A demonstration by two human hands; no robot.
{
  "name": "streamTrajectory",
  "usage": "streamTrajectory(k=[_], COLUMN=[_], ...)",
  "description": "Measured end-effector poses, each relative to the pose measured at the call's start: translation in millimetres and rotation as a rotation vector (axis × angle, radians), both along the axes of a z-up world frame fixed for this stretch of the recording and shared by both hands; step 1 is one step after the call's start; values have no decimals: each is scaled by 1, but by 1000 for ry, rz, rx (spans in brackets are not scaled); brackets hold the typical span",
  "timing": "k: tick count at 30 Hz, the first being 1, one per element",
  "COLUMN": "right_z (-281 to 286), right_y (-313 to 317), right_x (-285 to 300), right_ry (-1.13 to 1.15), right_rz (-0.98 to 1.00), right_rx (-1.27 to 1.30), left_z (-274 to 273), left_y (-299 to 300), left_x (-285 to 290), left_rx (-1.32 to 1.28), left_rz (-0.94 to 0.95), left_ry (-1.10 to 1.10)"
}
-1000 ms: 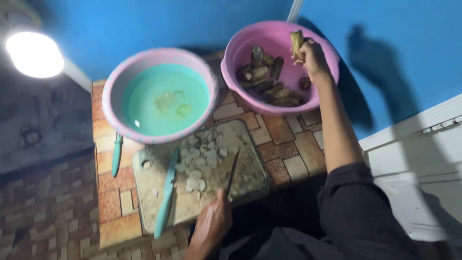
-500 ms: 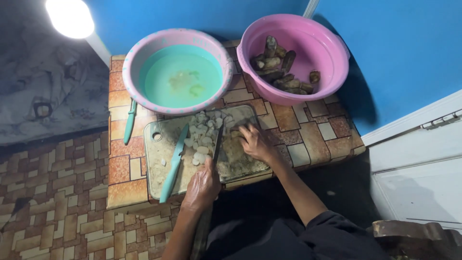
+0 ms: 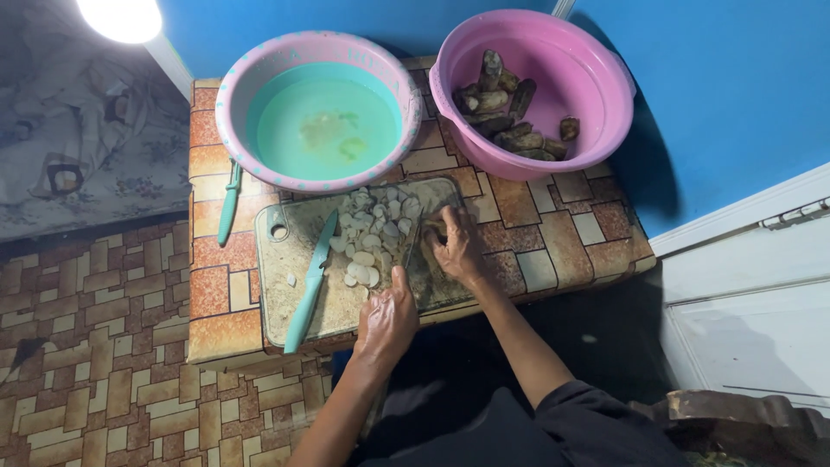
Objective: Slicing plantains into small pieces on a cutting board using a knife.
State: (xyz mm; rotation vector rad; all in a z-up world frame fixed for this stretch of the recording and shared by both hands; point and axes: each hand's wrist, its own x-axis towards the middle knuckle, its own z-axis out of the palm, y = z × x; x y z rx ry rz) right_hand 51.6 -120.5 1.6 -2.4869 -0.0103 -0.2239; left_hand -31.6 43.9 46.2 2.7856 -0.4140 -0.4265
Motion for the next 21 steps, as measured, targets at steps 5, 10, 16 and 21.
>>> streamTrajectory(k=[5,10,16,21], right_z=[13,-1,5,-1], right_y=[5,6,8,8], right_x=[-5,-2,-6,-9], right_ry=[14,-14,-92,-88], right_rz=[-39,-68,-70,-72], right_rx=[88,108,69,-21], left_z=[-10,-18,-42,-45], left_y=[-2,-9,-15,-24], left_x=[-11,-17,7,32], left_rx=[-16,44,126,68], left_rz=[10,45,-5,-14], left_ry=[-148,-234,-389,-134])
